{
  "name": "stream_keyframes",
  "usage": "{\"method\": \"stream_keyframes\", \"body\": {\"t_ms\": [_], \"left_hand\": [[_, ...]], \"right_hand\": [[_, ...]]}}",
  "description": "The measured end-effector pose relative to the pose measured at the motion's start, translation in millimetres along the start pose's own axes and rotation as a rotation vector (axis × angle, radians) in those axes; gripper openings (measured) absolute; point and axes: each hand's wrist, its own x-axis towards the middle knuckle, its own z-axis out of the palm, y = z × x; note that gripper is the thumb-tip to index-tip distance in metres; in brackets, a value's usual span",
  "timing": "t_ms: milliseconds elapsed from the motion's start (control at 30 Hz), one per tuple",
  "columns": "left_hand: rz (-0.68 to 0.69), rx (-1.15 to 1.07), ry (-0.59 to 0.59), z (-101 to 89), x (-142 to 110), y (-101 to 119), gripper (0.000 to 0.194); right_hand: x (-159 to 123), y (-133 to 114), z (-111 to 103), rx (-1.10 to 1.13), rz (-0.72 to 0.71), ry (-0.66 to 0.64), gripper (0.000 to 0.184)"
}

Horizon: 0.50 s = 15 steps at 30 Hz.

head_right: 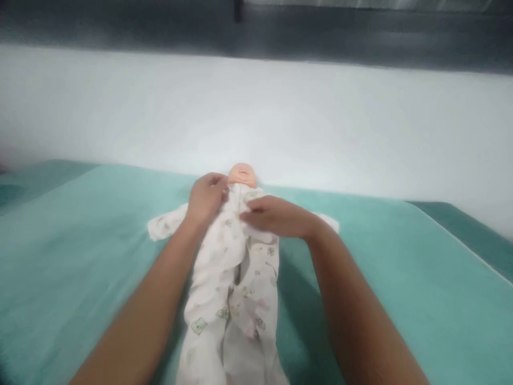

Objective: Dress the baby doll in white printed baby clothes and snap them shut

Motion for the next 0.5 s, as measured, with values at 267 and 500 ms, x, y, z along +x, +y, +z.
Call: {"method": "stream_keyframes", "body": {"t_ms": [267, 500], "left_hand": [[0.073, 0.300, -0.154, 3.2, 10.0, -5.0, 0.025], [0.075, 0.246, -0.208, 2.2, 14.5, -15.4, 0.022]], "right_hand": [[44.3, -2.5, 10.3, -0.315, 0.103, 0.428, 0.050], [65.0, 7.9, 41.9, -0.522, 0.143, 0.483, 0.033]]}}
